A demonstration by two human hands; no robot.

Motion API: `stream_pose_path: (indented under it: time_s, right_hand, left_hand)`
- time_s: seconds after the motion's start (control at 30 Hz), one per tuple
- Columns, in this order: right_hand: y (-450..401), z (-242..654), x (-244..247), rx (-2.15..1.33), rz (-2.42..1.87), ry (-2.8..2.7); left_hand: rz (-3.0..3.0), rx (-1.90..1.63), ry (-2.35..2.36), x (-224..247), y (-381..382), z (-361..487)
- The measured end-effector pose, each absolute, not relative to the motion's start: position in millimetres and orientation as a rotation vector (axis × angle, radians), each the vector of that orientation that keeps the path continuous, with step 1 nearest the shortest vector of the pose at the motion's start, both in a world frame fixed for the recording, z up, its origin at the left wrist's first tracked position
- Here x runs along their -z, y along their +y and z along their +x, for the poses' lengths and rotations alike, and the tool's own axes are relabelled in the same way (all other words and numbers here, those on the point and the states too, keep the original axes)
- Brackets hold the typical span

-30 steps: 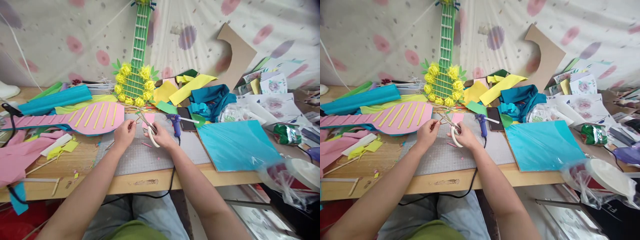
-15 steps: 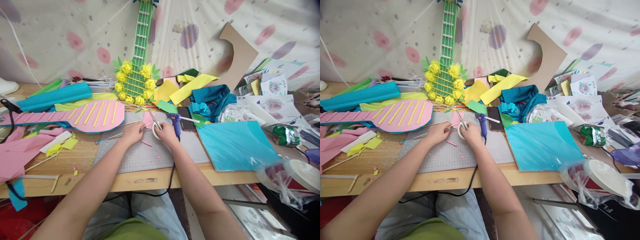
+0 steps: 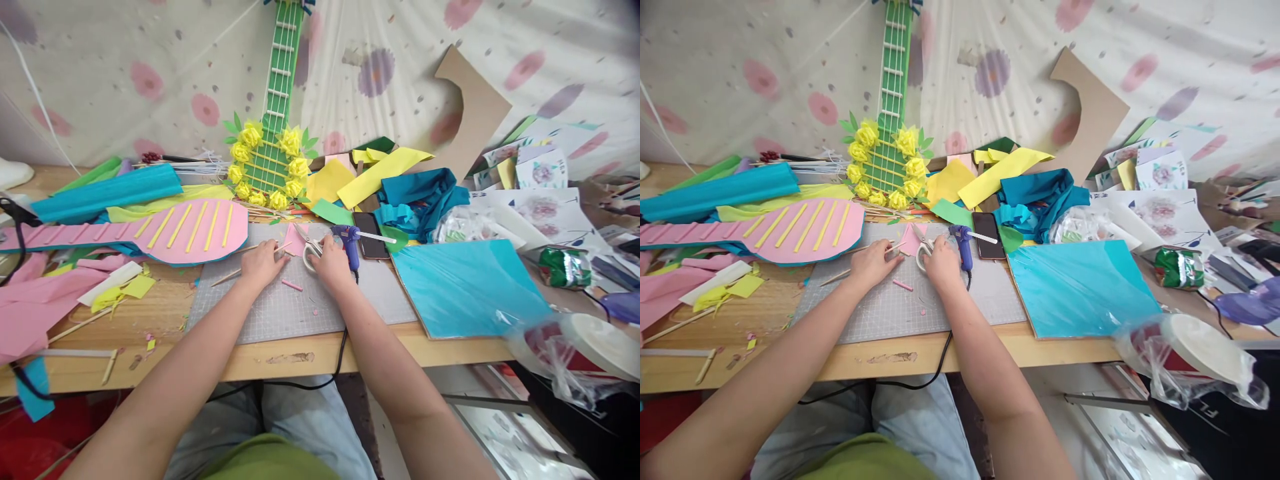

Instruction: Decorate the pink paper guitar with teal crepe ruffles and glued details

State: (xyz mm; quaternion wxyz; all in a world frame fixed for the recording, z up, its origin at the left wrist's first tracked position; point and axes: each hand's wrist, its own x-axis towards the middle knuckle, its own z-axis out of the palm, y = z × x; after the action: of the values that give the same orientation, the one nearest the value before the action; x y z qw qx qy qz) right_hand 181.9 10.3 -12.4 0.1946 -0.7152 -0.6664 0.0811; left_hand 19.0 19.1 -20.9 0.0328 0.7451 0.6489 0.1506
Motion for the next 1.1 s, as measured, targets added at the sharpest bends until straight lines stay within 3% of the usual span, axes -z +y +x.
stream_pose_path:
  time_s: [0.2, 0.5, 0.7, 1.1]
  right_hand:
    - [10.2, 176.9, 17.1, -0.085, -1.795, -1.898]
    - [9.2, 158.7, 20.6, -1.023, -1.21, -1.609]
    - [12.8, 171.2, 15.4, -1.154, -1.075, -1.307]
    - [10.9, 170.9, 13.9, -1.278, -0.978, -1.221]
  left_hand:
    - [2.29, -0.51, 2.028, 21.7, 19.2, 18.3]
    - [2.258, -0.769, 1.698, 6.7, -4.2, 16.1]
    - [2.195, -0.858, 1.631, 6.1, -1.5, 8.9]
    - [2.309, -0.852, 1.58, 4.6, -4.1, 8.7]
